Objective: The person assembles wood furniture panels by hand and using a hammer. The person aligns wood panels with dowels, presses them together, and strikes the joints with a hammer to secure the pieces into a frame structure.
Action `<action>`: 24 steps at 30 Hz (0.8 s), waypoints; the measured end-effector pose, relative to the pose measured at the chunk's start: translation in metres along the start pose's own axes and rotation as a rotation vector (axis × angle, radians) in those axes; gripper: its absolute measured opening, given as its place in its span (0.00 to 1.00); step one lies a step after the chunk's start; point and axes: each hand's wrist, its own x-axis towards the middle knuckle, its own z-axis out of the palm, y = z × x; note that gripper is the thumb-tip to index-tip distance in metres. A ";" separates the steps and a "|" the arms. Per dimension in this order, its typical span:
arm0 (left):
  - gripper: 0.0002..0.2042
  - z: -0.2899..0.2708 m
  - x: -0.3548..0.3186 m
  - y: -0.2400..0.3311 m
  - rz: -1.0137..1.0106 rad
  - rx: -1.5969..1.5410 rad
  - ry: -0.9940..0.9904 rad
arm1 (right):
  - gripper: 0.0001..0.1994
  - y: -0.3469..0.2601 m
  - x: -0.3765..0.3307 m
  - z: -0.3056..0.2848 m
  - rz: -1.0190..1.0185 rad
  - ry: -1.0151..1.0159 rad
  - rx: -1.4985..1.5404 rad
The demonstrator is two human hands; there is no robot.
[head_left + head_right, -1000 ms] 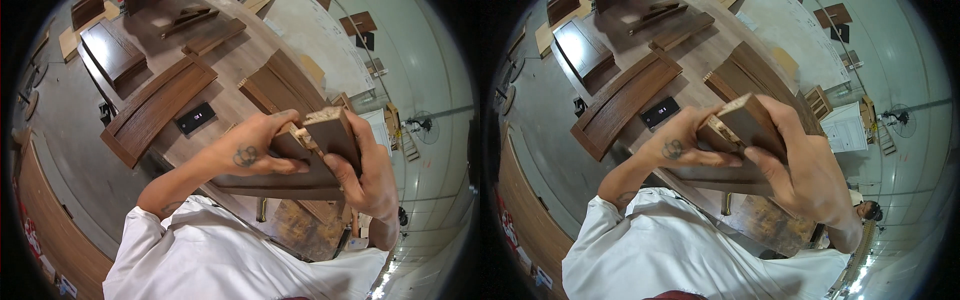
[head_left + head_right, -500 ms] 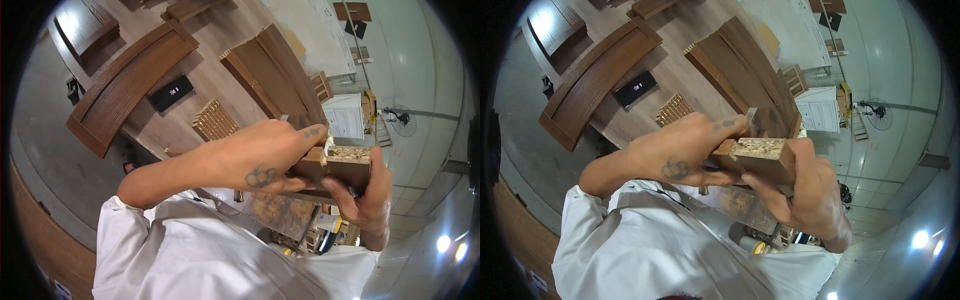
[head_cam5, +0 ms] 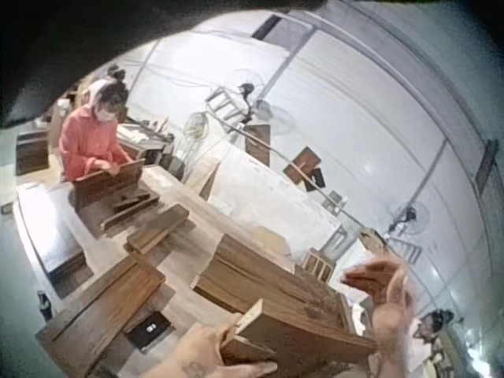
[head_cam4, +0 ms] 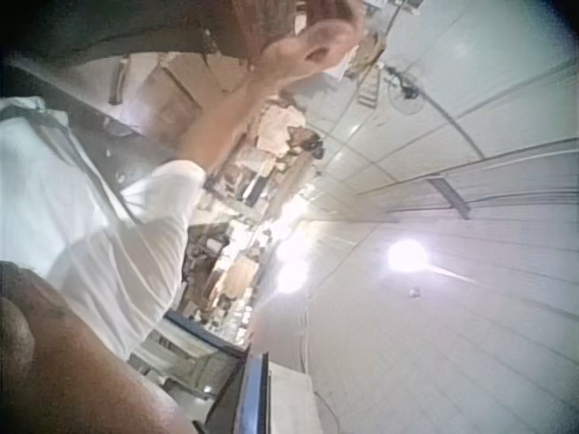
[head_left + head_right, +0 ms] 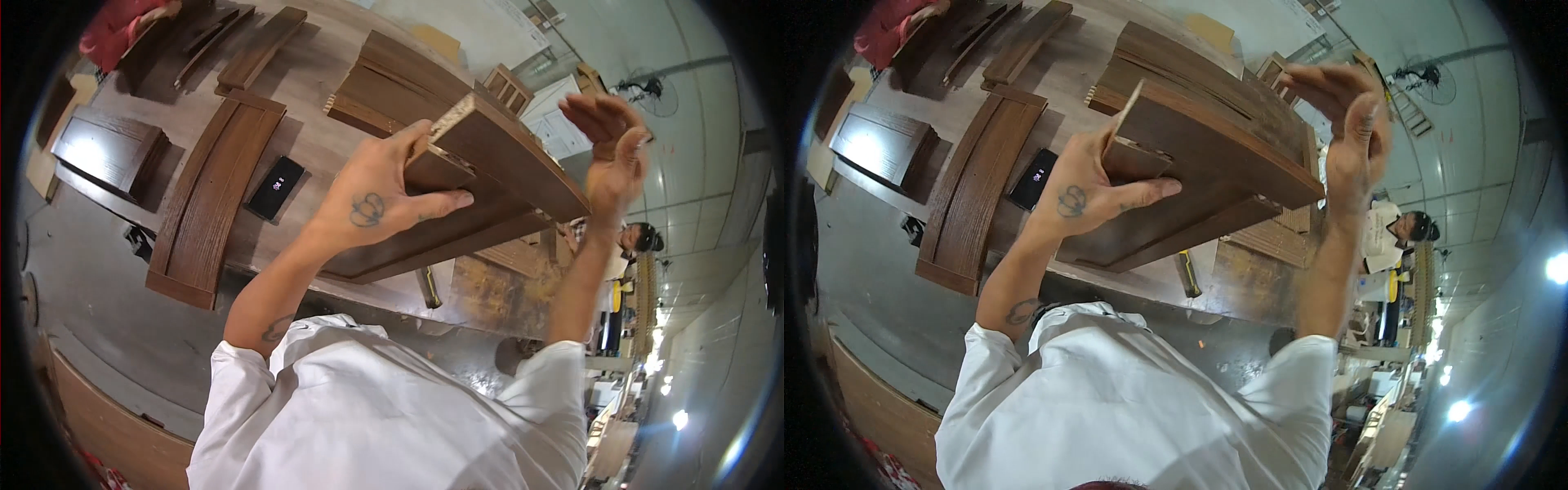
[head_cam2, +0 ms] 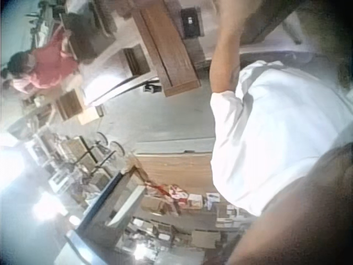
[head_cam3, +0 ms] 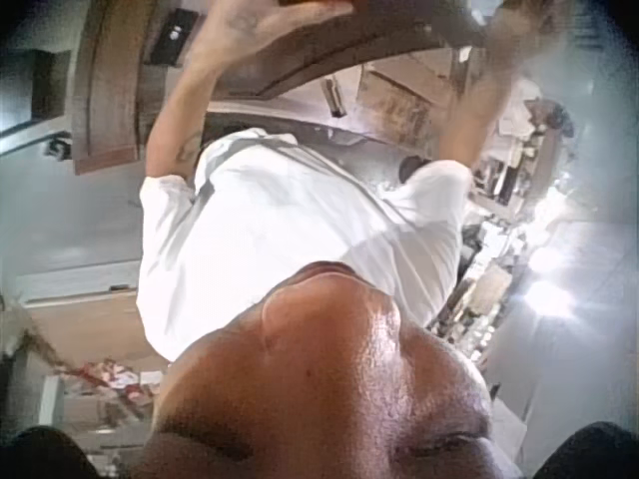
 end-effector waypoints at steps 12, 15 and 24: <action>0.17 0.015 0.011 0.015 0.034 0.130 0.139 | 0.29 0.206 -0.470 0.082 0.941 -0.107 -0.999; 0.15 0.022 0.019 0.018 -0.099 0.068 0.137 | 0.21 0.210 -0.481 0.080 1.045 -0.049 -0.742; 0.12 -0.008 0.034 -0.015 -0.017 0.020 0.121 | 0.14 0.045 -0.242 0.012 0.815 0.614 0.177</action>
